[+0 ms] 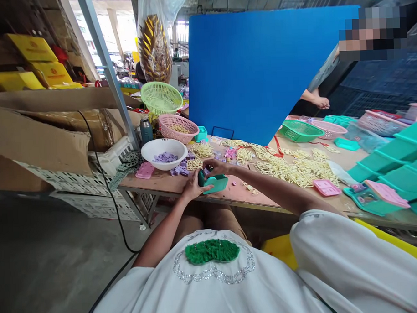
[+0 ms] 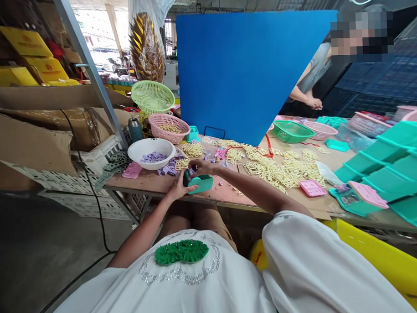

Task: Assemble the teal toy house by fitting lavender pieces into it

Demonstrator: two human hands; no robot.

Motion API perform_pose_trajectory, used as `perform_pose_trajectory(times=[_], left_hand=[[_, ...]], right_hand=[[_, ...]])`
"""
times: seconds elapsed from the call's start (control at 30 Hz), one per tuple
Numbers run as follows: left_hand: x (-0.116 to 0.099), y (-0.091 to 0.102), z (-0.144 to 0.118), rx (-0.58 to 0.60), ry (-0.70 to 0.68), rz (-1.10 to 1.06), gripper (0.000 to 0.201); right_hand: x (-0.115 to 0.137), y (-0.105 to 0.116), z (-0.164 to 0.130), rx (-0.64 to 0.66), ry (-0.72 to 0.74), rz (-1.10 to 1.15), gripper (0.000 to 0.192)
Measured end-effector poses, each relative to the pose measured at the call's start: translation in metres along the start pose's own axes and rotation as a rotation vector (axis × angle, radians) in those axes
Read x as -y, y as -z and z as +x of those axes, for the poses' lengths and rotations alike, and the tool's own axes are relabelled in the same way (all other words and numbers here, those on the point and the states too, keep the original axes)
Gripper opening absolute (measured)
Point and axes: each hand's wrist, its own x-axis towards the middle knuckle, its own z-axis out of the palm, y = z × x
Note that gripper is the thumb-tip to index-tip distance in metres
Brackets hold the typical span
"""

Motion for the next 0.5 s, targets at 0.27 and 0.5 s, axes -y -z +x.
perform_pose_trajectory(times=[0.27, 0.5], left_hand=[[0.001, 0.003, 0.004, 0.051, -0.026, -0.019, 0.09], [-0.003, 0.006, 0.002, 0.07, -0.058, -0.046, 0.084]], right_hand=[[0.018, 0.022, 0.005, 0.185, 0.032, -0.181, 0.021], [0.024, 0.028, 0.022, 0.342, -0.069, -0.208, 0.022]])
